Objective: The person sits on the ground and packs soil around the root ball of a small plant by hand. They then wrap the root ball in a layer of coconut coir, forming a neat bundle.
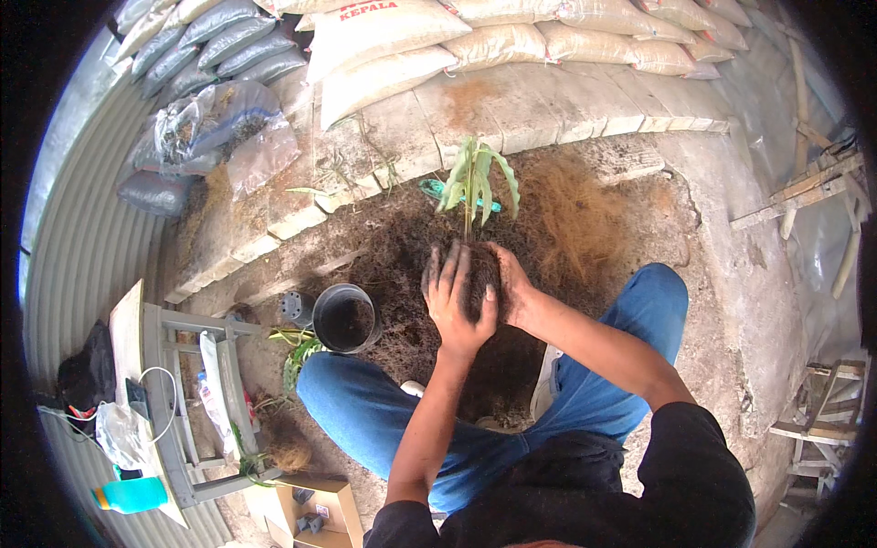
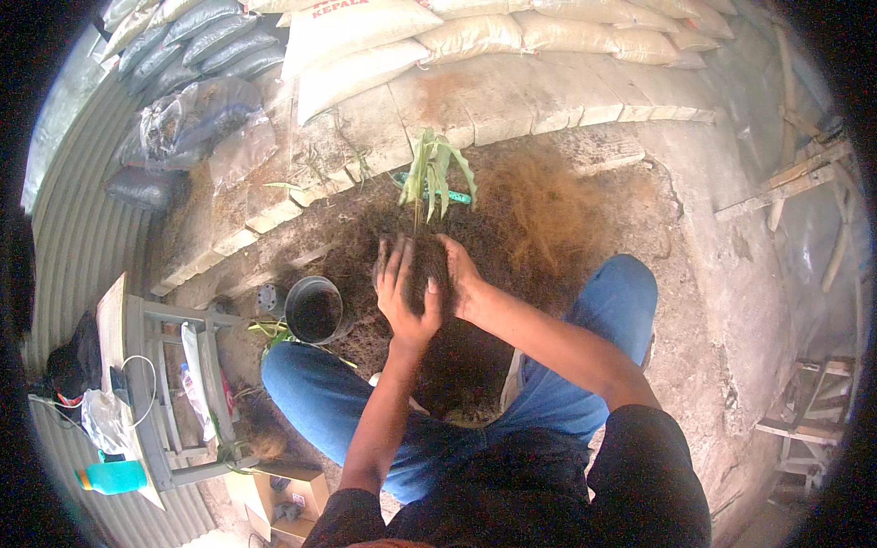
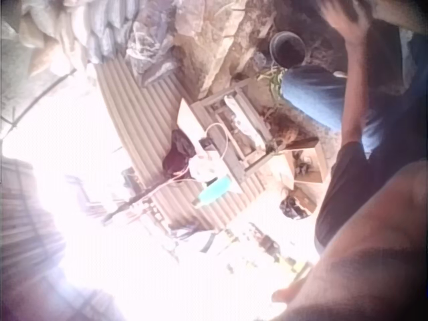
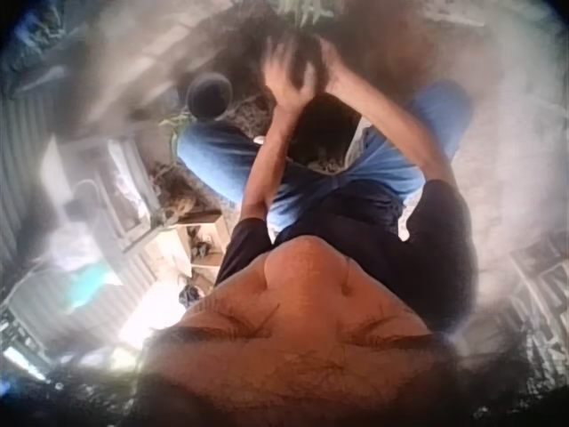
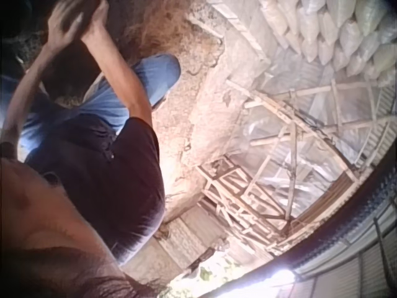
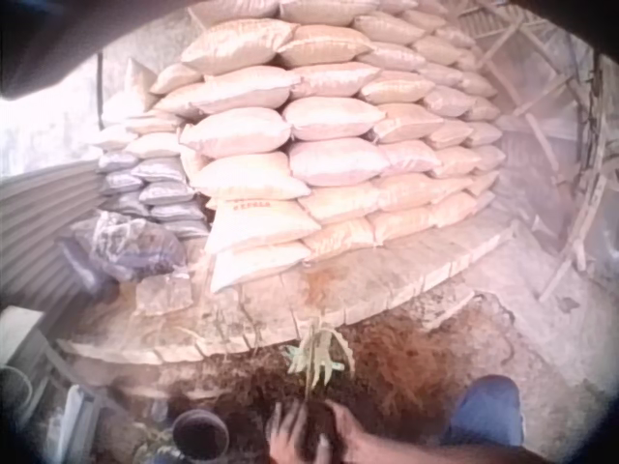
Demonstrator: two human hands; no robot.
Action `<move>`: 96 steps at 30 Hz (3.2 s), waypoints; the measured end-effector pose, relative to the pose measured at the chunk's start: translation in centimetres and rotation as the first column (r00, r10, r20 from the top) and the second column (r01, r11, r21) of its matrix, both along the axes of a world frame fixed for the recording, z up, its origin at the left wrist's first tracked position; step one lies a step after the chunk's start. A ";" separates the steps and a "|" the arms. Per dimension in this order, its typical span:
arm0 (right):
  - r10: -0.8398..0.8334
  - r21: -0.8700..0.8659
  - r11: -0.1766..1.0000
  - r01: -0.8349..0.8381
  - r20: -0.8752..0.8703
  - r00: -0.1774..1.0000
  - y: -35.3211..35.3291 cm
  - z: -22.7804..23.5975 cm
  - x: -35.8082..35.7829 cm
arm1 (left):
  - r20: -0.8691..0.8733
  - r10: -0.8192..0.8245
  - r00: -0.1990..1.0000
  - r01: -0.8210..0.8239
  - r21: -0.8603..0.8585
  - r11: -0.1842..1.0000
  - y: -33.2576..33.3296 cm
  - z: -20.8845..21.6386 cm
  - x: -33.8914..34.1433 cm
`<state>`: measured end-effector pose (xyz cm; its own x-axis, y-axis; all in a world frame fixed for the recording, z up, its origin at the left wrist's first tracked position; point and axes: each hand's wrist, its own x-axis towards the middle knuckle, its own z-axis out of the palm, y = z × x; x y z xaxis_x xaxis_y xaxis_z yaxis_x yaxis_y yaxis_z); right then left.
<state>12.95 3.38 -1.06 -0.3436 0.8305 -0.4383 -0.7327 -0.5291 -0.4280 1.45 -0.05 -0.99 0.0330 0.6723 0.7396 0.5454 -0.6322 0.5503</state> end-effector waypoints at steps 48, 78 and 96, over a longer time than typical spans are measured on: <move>-0.632 0.355 0.298 -0.886 0.769 0.096 0.2 3.3 1.4 | 0.936 0.292 -0.197 0.809 -0.013 0.587 2.6 -1.1 -3.9; -0.668 0.676 0.273 -0.685 0.645 0.370 0.2 6.8 4.8 | 0.940 0.299 -0.167 0.821 -0.035 0.570 4.3 -0.1 -1.4; -0.581 0.134 0.334 -0.933 0.809 -0.091 -2.3 6.5 1.7 | 0.954 0.288 -0.080 0.784 -0.118 0.610 2.4 -2.4 -2.9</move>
<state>14.62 1.06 5.40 -0.5912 0.8021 0.0843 0.7094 0.5669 -0.4187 -1.46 2.38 -3.38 0.0690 0.9654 -0.2515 -0.8781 0.1784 0.4439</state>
